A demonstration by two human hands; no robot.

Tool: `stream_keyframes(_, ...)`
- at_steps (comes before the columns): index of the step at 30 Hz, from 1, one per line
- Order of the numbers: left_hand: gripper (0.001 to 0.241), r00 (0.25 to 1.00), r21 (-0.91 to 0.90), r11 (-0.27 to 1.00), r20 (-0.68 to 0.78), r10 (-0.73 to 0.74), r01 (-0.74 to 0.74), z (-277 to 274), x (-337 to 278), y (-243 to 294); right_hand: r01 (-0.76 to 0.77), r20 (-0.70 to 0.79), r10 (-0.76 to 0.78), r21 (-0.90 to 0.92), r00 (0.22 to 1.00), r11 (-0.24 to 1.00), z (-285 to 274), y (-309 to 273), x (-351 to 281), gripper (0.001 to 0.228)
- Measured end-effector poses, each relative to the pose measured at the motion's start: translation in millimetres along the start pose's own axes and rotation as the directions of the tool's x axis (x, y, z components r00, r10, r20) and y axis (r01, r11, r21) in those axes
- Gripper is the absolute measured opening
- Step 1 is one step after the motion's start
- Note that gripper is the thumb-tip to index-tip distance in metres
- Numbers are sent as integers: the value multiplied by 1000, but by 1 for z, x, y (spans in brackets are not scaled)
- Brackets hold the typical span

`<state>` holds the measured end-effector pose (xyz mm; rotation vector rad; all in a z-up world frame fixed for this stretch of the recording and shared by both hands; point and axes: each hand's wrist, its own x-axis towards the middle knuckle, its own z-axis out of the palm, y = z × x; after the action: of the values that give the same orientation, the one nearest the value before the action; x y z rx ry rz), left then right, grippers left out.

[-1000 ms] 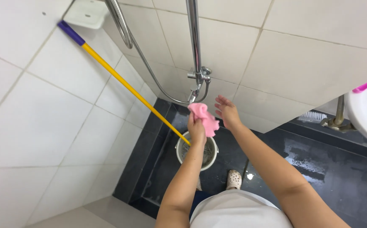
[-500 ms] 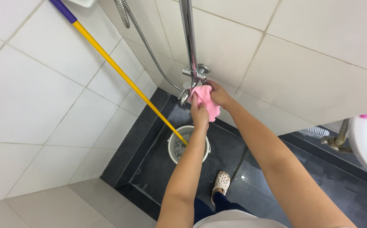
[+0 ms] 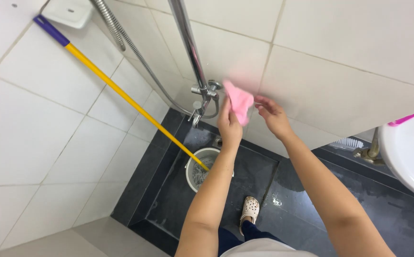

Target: The person wipes the white tiled walls of a bathroom with a pink cloth. They then rinse the cloth in a sink and proceed to pour a powdered cleaning agent from a packet into a pink plastic scoop held under the running tap.

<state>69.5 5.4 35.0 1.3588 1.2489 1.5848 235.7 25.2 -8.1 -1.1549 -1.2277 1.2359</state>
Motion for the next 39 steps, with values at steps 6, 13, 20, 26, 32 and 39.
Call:
stream_keyframes(6,58,930,221,903,107,352,-367,56,76,30,68,-26,-67,69,997,995,-8,-74,-26,35)
stream_keyframes(13,66,993,-83,990,-25,-119,117,69,64,-79,61,-31,-58,109,998,992,-12,-71,-28,37)
stream_keyframes(20,62,967,-60,985,211,-144,160,109,3,-32,46,-141,-28,122,990,991,-27,-57,-42,37)
stream_keyframes(26,66,917,308,864,111,383,-398,97,65,42,140,-229,-97,183,969,973,-51,-84,-68,36)
stream_keyframes(32,61,799,418,684,243,549,-598,134,37,57,237,-378,-131,249,916,939,-68,-82,-83,37)
stream_keyframes(39,61,579,369,512,738,347,-776,91,-13,-59,164,-474,-20,264,880,950,-78,-28,-101,41)
